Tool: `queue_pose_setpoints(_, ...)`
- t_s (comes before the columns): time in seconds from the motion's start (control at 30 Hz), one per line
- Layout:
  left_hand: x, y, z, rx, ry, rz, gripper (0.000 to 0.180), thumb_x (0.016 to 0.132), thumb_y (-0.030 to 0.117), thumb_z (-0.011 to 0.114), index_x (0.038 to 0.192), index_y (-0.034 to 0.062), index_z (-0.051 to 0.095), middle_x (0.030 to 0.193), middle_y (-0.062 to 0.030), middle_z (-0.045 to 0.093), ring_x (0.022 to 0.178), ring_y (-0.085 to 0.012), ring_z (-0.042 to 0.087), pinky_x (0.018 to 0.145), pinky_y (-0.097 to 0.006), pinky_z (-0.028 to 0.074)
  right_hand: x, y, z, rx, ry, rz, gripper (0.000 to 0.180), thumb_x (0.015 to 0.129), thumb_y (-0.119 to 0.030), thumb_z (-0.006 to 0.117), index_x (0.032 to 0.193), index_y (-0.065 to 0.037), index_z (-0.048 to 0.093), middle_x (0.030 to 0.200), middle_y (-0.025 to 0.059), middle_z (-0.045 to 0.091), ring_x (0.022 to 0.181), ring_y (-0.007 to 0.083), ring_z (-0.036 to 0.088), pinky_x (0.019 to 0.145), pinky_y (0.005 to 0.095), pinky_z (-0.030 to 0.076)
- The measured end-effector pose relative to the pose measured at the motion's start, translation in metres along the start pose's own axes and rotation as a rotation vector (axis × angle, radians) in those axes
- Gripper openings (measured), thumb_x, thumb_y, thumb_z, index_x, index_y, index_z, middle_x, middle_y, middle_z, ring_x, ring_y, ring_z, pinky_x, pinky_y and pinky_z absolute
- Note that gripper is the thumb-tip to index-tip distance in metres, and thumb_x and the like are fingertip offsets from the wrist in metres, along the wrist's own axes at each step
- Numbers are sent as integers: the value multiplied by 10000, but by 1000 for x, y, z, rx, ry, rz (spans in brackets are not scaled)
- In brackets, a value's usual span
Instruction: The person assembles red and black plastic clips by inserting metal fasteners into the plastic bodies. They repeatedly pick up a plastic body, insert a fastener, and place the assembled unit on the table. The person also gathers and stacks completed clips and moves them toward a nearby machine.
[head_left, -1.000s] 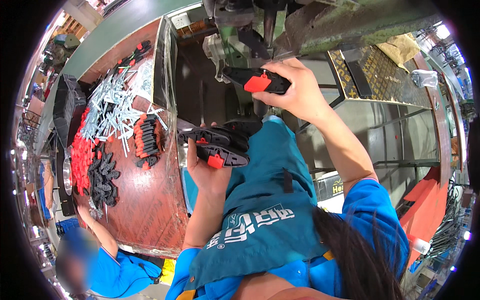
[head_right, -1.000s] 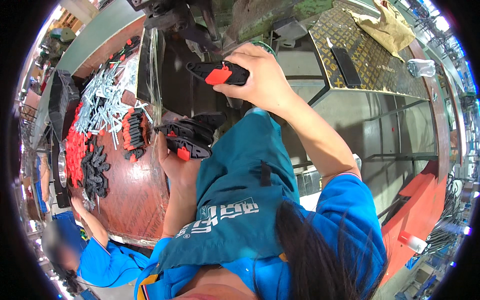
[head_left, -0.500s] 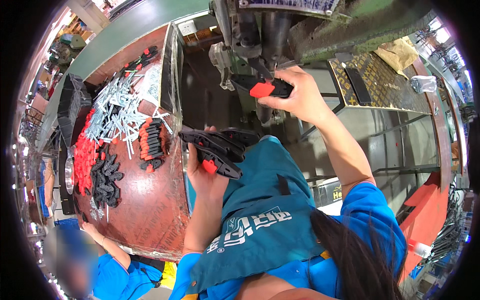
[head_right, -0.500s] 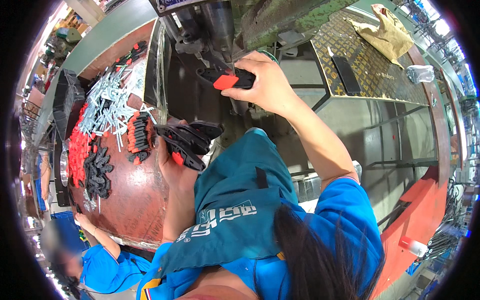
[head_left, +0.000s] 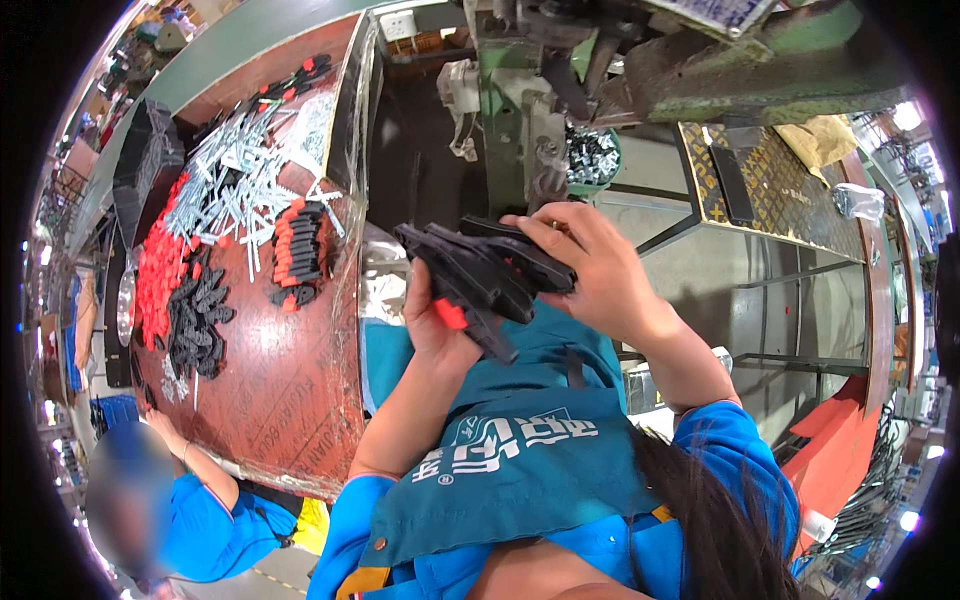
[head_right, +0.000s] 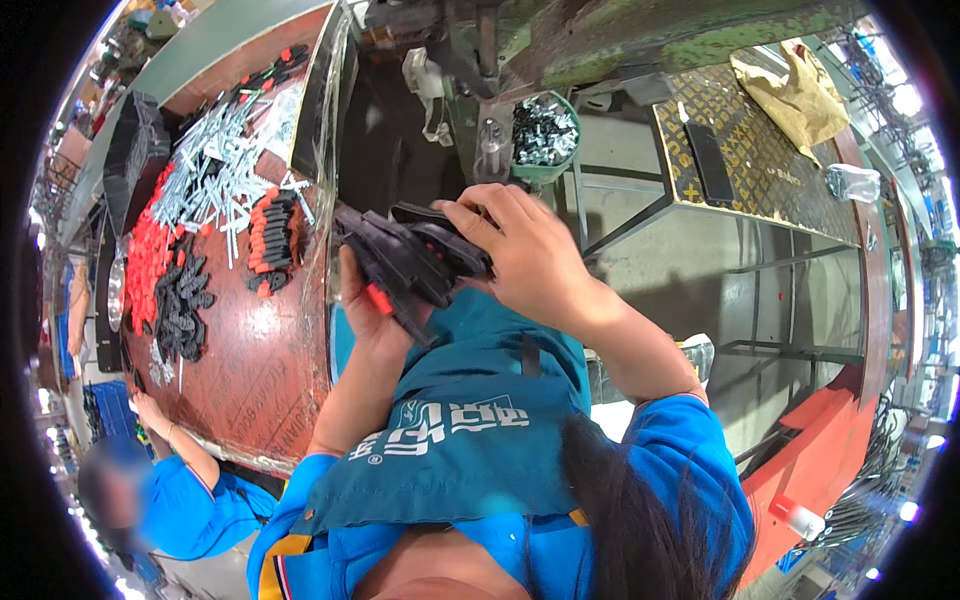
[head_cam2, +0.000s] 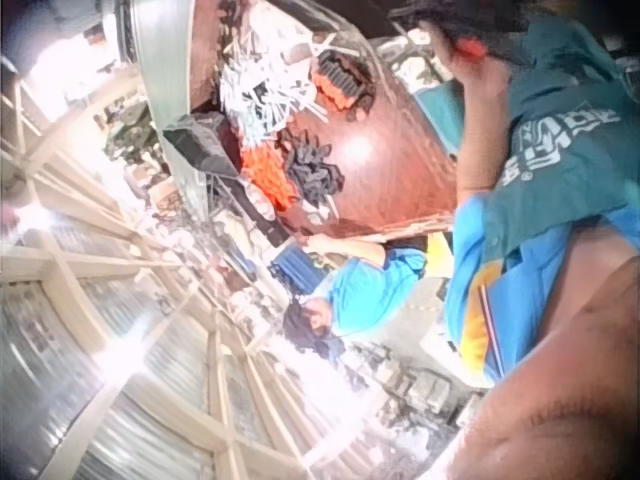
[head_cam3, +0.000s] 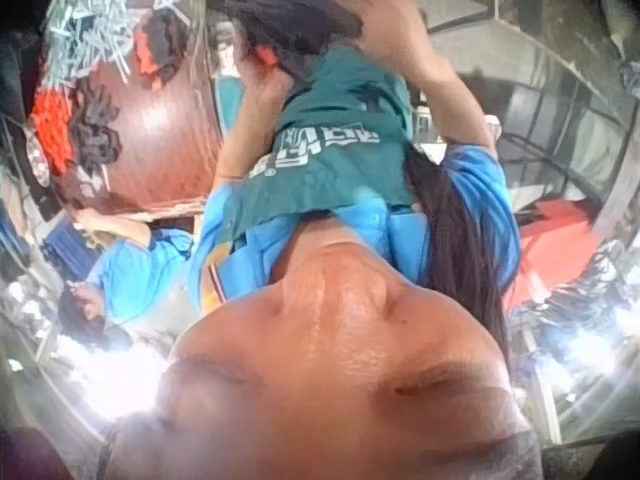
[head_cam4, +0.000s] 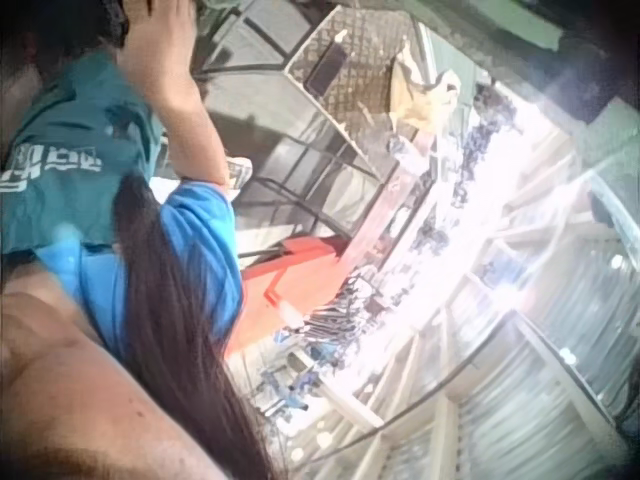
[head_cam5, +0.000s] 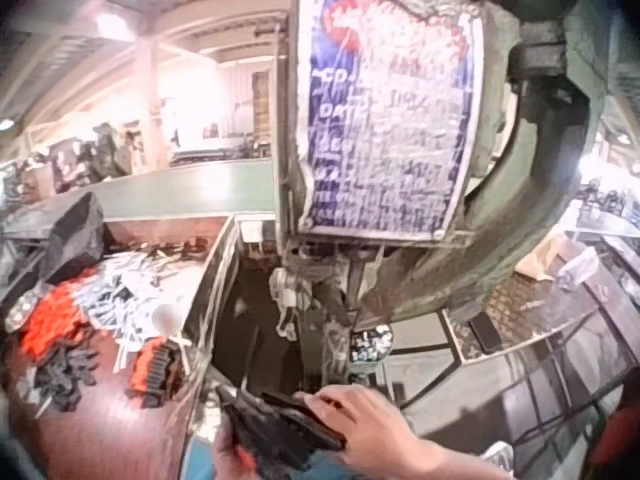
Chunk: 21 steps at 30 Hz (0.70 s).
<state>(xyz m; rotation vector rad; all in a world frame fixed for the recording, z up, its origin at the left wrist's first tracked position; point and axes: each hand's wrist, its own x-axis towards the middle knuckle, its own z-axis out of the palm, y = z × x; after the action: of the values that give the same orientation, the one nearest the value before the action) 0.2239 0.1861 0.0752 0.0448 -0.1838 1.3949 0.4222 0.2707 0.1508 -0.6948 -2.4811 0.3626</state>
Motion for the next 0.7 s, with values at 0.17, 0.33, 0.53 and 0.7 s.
queue_pose_setpoints(0.17, 7, 3, 3, 251, 206, 210, 616, 986, 487, 518, 1396, 31, 464, 1388, -172, 537, 1315, -316, 493, 1121, -538, 358, 3, -7, 1, 185, 6, 57, 1026, 626, -472, 844, 1441, -17, 417, 1404, 166, 431, 1274, 378, 416, 1068, 480, 348)
queue_pose_setpoints(0.33, 3, -4, 1, 354, 226, 212, 578, 994, 528, 464, 1391, 109, 460, 1346, -93, 563, 1263, -246, 536, 1087, -428, 415, 16, -47, 39, -147, 115, -66, 917, 622, -517, 814, 1330, -18, 513, 1291, 137, 517, 1225, 340, 467, 1057, 506, 346)
queue_pose_setpoints(0.53, -6, -1, -1, 400, 250, 324, 566, 977, 558, 477, 1345, 129, 490, 1313, -82, 573, 1191, -241, 575, 1042, -415, 456, 22, -37, 61, -139, 319, -166, 622, 623, -393, 825, 1076, -18, 622, 1012, 116, 617, 928, 301, 608, 839, 429, 493)
queue_pose_setpoints(0.7, 4, 3, 6, 244, 329, 428, 524, 975, 533, 511, 1293, 118, 531, 1275, -112, 596, 1179, -267, 576, 1047, -436, 450, 21, -25, 46, -96, 372, -102, 546, 638, -377, 826, 1008, -27, 627, 882, 106, 627, 735, 296, 629, 674, 387, 525)
